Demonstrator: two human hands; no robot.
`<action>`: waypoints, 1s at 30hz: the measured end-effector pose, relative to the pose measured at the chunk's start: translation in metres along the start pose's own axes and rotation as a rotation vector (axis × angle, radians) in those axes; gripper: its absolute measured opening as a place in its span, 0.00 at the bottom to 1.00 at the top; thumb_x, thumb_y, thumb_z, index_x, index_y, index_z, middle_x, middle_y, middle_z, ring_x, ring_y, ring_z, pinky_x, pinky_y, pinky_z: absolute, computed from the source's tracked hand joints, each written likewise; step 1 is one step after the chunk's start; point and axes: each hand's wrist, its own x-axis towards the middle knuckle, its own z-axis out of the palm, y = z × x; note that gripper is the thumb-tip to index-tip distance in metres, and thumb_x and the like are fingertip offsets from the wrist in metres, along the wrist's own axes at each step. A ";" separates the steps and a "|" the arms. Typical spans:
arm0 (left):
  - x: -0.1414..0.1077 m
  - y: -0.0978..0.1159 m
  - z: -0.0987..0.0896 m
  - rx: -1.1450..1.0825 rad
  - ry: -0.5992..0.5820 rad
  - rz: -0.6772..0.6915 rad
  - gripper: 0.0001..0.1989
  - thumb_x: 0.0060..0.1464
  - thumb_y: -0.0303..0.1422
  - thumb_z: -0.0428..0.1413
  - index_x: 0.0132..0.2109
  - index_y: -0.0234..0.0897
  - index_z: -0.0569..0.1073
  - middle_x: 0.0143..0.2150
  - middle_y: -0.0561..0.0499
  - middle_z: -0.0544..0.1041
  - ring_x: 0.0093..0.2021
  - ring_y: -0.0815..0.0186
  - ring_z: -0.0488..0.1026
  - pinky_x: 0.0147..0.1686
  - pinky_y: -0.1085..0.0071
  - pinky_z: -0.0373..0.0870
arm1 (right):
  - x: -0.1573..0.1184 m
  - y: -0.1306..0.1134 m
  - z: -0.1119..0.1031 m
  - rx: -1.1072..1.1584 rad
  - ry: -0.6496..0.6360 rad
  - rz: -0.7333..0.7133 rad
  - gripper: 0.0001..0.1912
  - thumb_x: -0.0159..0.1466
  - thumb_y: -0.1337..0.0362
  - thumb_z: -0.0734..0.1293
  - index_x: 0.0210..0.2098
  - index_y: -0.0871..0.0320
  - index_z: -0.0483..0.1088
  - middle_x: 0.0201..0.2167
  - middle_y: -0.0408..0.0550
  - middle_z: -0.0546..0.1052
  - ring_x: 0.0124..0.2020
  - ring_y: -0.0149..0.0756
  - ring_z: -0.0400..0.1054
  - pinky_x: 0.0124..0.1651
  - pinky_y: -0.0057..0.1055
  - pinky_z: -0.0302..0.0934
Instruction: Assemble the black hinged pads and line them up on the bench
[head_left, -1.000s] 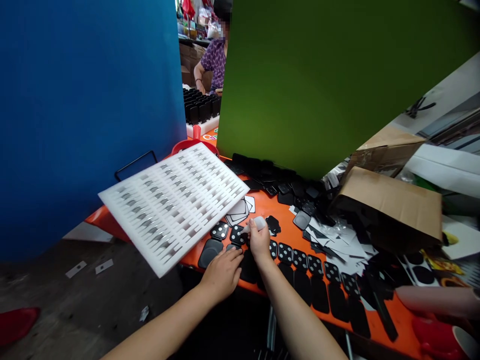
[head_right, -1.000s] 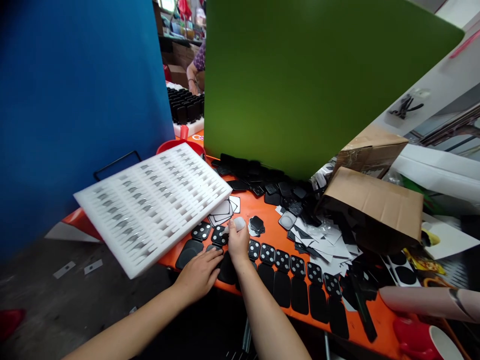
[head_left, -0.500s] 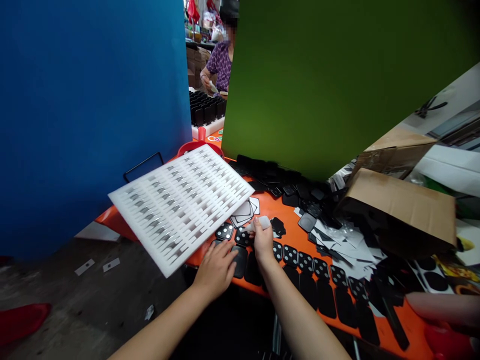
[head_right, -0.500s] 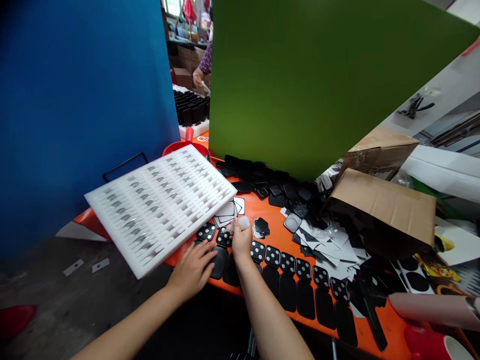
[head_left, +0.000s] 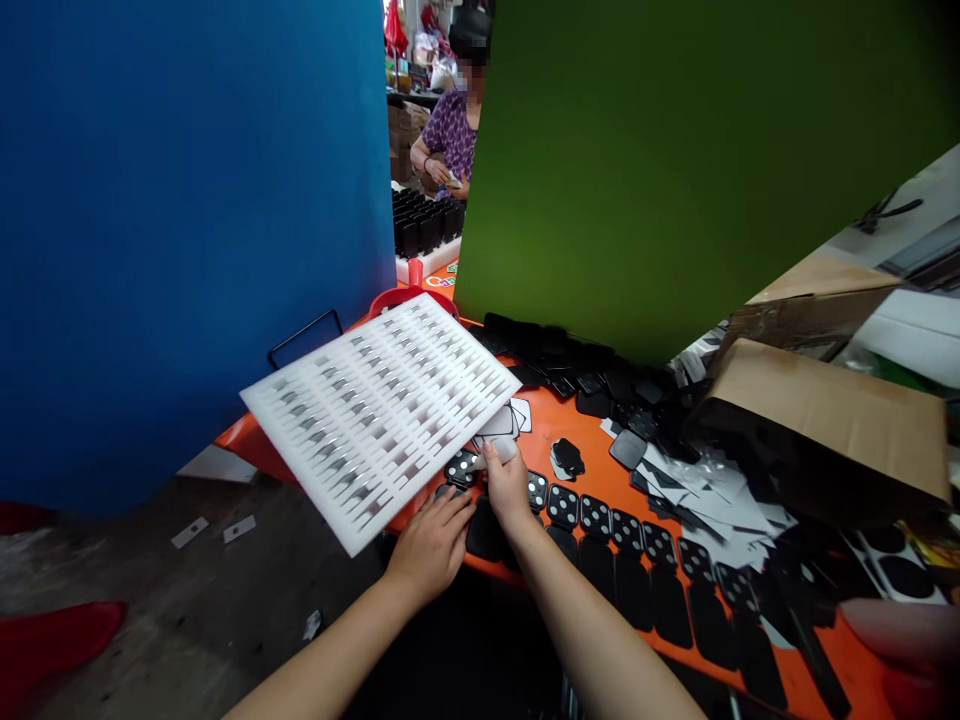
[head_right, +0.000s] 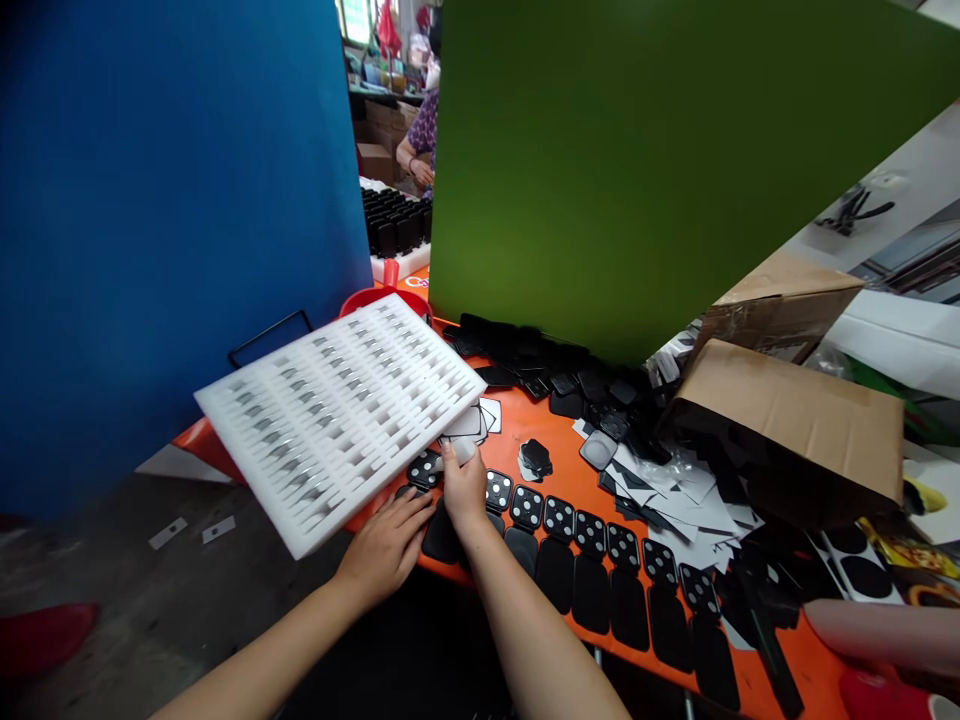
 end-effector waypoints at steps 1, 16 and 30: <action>0.000 0.000 0.000 0.001 0.000 -0.001 0.20 0.53 0.27 0.44 0.53 0.41 0.64 0.55 0.51 0.66 0.56 0.58 0.58 0.55 0.56 0.55 | 0.000 0.000 0.001 -0.019 0.002 -0.009 0.19 0.53 0.48 0.61 0.30 0.59 0.67 0.21 0.45 0.73 0.23 0.34 0.65 0.25 0.27 0.57; 0.000 -0.003 0.003 0.015 -0.026 -0.018 0.19 0.53 0.28 0.43 0.52 0.42 0.65 0.55 0.53 0.65 0.57 0.60 0.57 0.55 0.57 0.55 | 0.013 0.004 0.005 0.055 -0.002 0.064 0.19 0.54 0.48 0.60 0.30 0.59 0.65 0.20 0.43 0.72 0.19 0.32 0.64 0.22 0.27 0.57; 0.000 -0.005 0.006 -0.003 0.036 0.018 0.19 0.52 0.27 0.46 0.51 0.40 0.66 0.54 0.51 0.66 0.56 0.58 0.59 0.53 0.55 0.58 | 0.015 -0.001 0.012 -0.037 0.012 -0.015 0.18 0.54 0.49 0.61 0.30 0.58 0.65 0.23 0.43 0.72 0.26 0.34 0.65 0.28 0.27 0.58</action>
